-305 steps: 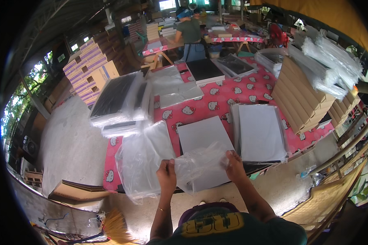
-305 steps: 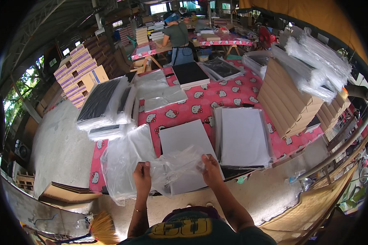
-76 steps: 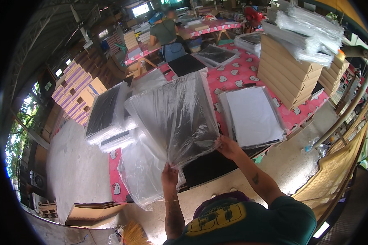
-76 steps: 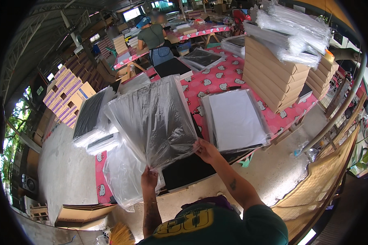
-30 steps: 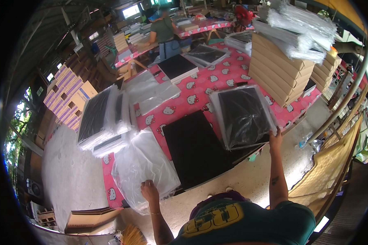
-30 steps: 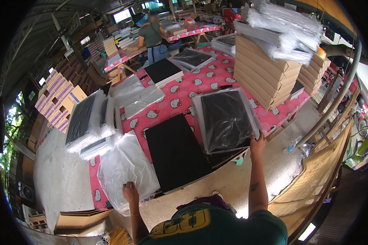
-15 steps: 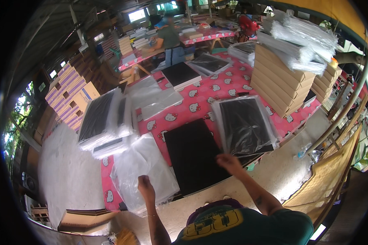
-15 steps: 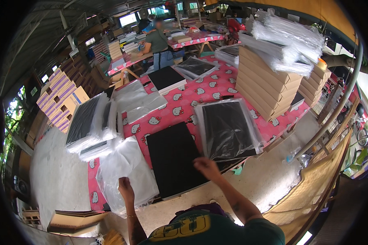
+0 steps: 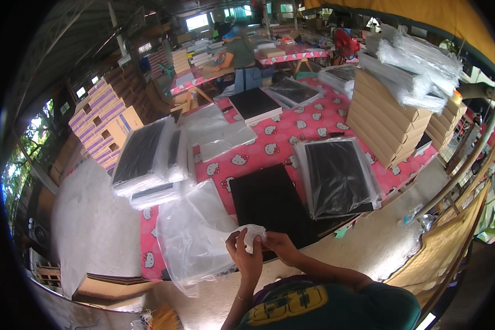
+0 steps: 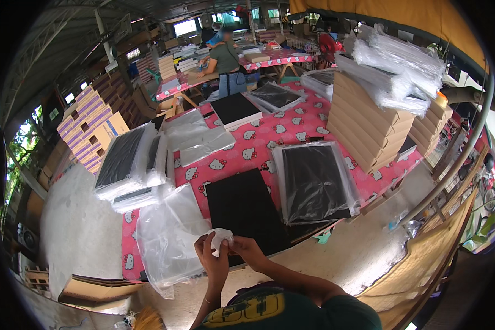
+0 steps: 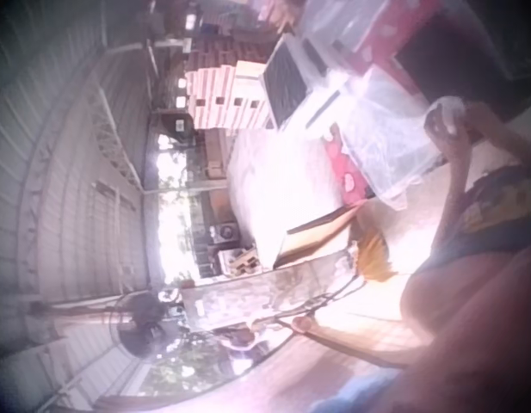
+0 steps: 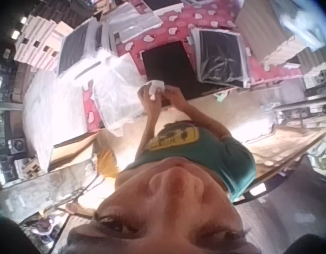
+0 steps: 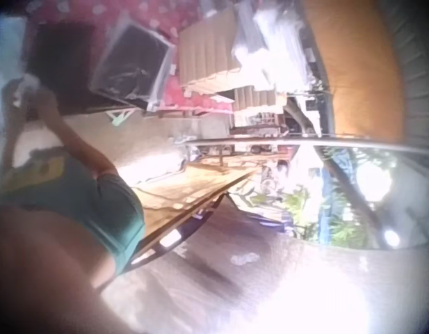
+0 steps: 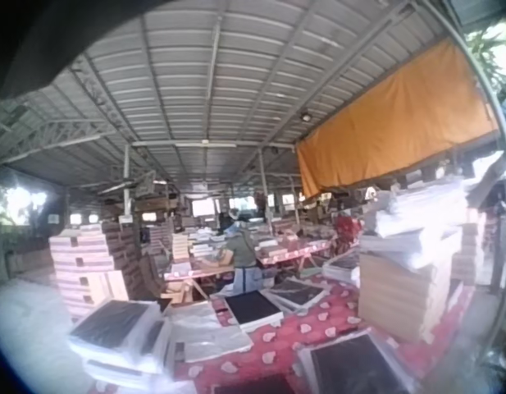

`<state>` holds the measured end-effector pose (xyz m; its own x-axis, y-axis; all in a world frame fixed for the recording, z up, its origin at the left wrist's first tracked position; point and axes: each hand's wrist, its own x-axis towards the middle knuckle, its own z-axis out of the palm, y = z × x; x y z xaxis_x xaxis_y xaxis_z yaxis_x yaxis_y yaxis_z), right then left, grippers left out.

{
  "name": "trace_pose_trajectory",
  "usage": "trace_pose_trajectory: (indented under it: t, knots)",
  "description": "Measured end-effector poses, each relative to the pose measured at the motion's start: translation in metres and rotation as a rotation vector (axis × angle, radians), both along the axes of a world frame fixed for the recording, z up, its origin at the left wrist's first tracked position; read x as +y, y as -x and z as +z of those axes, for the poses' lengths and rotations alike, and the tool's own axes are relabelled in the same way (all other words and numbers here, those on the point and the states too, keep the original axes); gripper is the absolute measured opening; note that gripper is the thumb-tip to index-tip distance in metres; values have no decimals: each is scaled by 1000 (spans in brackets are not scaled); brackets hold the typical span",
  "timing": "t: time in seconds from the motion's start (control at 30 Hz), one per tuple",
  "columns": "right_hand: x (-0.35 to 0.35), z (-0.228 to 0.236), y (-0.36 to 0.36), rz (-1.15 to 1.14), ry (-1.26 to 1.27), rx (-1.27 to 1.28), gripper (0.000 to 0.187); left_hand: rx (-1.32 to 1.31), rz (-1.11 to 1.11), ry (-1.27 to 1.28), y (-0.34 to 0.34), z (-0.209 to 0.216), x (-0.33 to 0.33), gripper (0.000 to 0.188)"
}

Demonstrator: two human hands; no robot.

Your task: The person picks up paper products and slides them into plastic bags by hand, placing the bagged items onto a stack on a table.

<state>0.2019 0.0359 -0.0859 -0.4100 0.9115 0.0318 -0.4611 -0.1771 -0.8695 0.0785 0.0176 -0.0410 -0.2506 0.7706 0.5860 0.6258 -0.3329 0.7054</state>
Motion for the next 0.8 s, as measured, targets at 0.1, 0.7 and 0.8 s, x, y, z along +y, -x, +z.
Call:
trace_pose_trajectory:
  t: [0.1, 0.7, 0.8]
  knots:
    - [2, -9, -6, -145, -68, -168, 23, -117, -163, 117, 15, -16, 4, 12]
    - [-9, 10, -11, -140, 262, 184, 21, -31, -306, 175, 3, -17, -8, 37]
    - [-4, 4, -22, -115, 91, -16, 16, -67, -356, 150, 15, -25, -1, 20]
